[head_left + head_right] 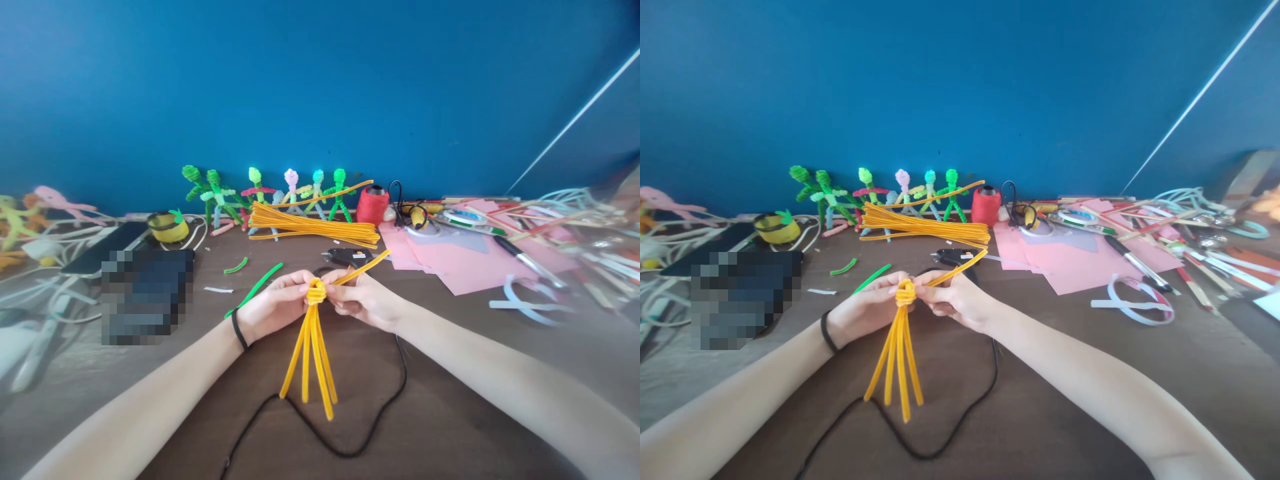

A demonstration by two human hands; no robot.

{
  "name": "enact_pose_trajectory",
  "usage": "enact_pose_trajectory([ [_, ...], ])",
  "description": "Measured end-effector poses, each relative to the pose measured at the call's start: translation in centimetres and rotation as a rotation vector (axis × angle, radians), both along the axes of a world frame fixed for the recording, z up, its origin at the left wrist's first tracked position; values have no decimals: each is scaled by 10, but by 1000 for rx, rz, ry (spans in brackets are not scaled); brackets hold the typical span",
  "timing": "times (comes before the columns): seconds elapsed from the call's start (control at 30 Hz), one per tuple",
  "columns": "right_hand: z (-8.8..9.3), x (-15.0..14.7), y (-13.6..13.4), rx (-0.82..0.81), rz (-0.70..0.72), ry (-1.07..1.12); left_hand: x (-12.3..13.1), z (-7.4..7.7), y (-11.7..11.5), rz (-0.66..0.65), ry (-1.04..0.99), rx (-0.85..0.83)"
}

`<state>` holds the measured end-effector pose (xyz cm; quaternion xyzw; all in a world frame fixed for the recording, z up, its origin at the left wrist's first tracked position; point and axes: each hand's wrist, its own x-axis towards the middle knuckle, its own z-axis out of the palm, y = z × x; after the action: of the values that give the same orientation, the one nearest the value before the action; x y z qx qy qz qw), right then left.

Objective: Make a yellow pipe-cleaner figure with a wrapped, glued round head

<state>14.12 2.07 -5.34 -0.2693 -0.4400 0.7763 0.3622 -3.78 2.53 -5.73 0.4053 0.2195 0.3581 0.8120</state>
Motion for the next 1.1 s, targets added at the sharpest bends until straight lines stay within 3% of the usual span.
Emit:
enact_pose_trajectory([
  [0.23,-3,0,1,106,-114,-72,-3,13,7,166,134,159],
  [0.47,2,1,0,198,-225,-135,-4,31,4,317,470,464],
  [0.7,2,0,-1,259,-278,-222,1,40,-1,370,753,593],
  [1.1,8,-5,-5,290,-327,-315,3,42,-2,265,834,561],
])
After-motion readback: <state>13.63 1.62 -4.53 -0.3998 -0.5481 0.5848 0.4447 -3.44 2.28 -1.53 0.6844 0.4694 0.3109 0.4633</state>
